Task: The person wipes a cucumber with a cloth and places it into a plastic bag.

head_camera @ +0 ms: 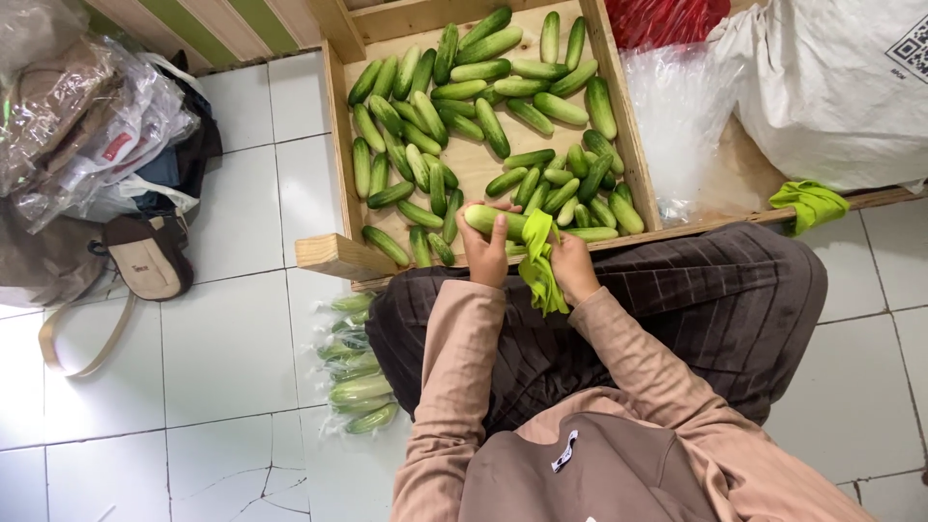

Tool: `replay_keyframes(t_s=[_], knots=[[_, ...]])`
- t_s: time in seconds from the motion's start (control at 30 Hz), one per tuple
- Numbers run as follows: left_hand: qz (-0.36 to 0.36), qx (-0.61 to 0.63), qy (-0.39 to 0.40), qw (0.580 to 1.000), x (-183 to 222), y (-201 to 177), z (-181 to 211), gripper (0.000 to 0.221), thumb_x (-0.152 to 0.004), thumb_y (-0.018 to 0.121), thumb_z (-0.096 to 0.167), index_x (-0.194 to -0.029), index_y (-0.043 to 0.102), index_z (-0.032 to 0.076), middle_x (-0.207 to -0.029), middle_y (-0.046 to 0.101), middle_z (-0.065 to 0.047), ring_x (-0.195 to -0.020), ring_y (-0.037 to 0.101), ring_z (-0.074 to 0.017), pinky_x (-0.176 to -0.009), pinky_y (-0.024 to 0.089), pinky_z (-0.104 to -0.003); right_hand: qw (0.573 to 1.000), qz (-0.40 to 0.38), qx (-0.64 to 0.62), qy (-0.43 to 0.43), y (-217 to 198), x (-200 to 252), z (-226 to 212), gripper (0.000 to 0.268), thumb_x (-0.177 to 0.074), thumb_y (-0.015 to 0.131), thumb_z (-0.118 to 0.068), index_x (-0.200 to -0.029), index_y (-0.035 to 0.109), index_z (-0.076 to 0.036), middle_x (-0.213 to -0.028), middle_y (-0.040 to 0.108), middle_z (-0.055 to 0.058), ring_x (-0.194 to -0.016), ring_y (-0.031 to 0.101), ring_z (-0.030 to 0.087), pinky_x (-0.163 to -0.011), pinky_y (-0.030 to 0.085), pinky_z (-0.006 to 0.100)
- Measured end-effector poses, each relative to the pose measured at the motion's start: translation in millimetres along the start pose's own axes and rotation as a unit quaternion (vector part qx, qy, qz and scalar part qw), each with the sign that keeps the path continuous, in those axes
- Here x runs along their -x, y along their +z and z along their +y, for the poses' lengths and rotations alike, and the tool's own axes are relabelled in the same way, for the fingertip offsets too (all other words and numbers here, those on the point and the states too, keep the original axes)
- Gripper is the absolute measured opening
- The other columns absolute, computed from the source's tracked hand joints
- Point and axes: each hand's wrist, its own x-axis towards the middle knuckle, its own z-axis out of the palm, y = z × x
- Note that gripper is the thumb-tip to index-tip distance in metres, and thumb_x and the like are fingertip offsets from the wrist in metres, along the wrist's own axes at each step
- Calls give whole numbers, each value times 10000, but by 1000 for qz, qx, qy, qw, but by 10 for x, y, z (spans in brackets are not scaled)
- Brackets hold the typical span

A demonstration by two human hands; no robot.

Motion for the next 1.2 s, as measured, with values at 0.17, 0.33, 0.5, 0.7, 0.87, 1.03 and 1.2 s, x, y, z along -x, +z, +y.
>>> replay_keyframes(t_s=[0.17,0.33,0.5,0.7,0.87,1.03,1.2], knots=[[-11,-84,17,996,41,74,23,429,-1001,624,23,-1305,327,-31,-1121,674,-233,-1023,730,-349,-913,574,-453,997,73,8,-26,-67,-225,419,279,-1086,615,-232,-1017,757,-2,-857,767,112,-727,697,141,-715,593,322],[5,-126,36,991,43,122,90,439,-985,661,22,-1293,357,-50,-1123,685,-210,-1045,726,-332,-950,552,-453,994,100,-8,-33,-35,-261,293,205,-1013,724,-211,-986,752,-9,-846,765,102,-676,691,147,-706,579,307],[158,-150,11,976,198,-102,-136,527,-1014,681,161,-1379,350,-24,-1117,676,-187,-1036,685,-235,-924,539,-423,993,91,43,-60,-96,-252,108,202,-1042,696,-231,-1007,752,-39,-843,741,72,-732,669,133,-717,568,314],[292,-125,-83,944,156,-183,-109,567,-964,779,279,-1360,464,23,-997,702,-121,-884,648,-148,-789,534,-332,993,52,2,-110,9,-315,-282,112,-1033,672,-143,-1080,722,-54,-901,741,41,-787,706,103,-753,600,270],[333,-152,-56,929,300,-255,-93,548,-912,828,331,-1281,547,41,-957,683,-98,-872,635,-150,-778,497,-326,980,-21,71,-183,453,193,-1207,104,-1035,658,-69,-1112,726,-57,-973,740,69,-895,699,129,-807,603,311],[307,-148,8,940,249,-389,56,404,-937,786,301,-1236,612,92,-843,760,-69,-723,719,-125,-690,537,-266,943,-138,114,-280,819,182,-1410,112,-991,668,7,-1076,724,-40,-927,689,69,-891,607,94,-790,558,308],[339,-26,-17,940,295,-463,-93,305,-982,710,172,-1215,564,42,-744,726,-118,-552,713,-219,-522,575,-298,878,-271,113,-378,1544,486,-1870,127,-1034,656,-102,-1091,722,-10,-990,631,151,-899,580,215,-858,480,401]])
